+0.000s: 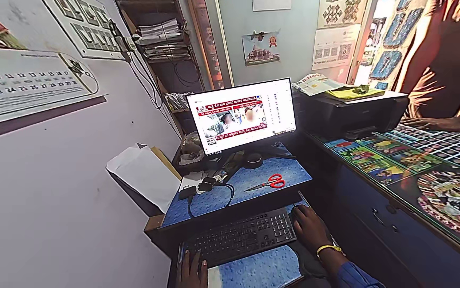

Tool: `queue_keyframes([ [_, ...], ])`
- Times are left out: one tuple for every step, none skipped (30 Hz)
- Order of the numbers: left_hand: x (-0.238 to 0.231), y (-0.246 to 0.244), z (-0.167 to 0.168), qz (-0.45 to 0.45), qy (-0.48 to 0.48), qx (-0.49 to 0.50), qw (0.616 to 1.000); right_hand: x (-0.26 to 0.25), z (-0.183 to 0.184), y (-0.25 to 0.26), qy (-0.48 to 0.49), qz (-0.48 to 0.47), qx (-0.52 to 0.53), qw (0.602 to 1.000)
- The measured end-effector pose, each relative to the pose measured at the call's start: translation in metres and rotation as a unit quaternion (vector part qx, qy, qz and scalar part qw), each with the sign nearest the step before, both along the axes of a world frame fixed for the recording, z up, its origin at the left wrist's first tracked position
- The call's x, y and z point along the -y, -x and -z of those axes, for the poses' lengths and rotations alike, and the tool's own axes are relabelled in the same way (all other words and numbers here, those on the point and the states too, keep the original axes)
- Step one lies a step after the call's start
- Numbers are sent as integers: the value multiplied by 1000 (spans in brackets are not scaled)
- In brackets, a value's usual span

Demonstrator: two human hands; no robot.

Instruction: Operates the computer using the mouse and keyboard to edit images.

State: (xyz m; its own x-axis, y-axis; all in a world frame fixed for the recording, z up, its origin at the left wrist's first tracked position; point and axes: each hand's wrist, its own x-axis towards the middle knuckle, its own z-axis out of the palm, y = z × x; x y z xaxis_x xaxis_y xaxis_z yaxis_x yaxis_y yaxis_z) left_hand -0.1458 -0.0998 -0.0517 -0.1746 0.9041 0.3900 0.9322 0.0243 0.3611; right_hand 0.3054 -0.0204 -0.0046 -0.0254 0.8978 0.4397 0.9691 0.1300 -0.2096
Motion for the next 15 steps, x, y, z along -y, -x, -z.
queue_keyframes([
  [0, 0, 0, 0, 0, 0, 1000, 0, -1, 1, 2, 1, 2, 1000],
  [0, 0, -1, -2, 1, 0, 1000, 0, -1, 1, 3, 2, 4, 1000],
  [0, 0, -2, -3, 1, 0, 1000, 0, -2, 1, 5, 3, 6, 1000],
  [0, 0, -2, -4, 2, -1, 1000, 0, -2, 1, 9, 3, 6, 1000],
  [0, 0, -2, -3, 4, -1, 1000, 0, -2, 1, 8, 3, 6, 1000],
  [0, 0, -1, -4, 5, -2, 1000, -1, -1, 1, 7, 2, 5, 1000],
  [0, 0, -1, -5, 5, -3, 1000, -1, -1, 1, 5, 2, 5, 1000],
  [1, 0, -1, -6, 6, -2, 1000, -1, 0, 1, 2, 1, 4, 1000],
  [1, -1, -1, -6, 6, -1, 1000, -1, 0, 0, 2, 0, 4, 1000],
  [0, -1, -1, -6, 5, 0, 1000, -1, 0, 1, 4, 0, 3, 1000],
  [0, -1, -2, -7, 6, -3, 1000, -1, -1, 1, 9, 1, 2, 1000],
  [0, -1, -2, -7, 6, -3, 1000, 0, -3, 1, 13, 0, 1, 1000],
  [0, -1, -2, -6, 5, -3, 1000, 0, -4, 1, 15, -2, 0, 1000],
  [1, -1, -3, -5, 3, -3, 1000, 1, -4, 1, 12, -4, 0, 1000],
  [1, 0, -2, -4, 1, -4, 1000, 1, -3, 1, 9, -6, -1, 1000],
])
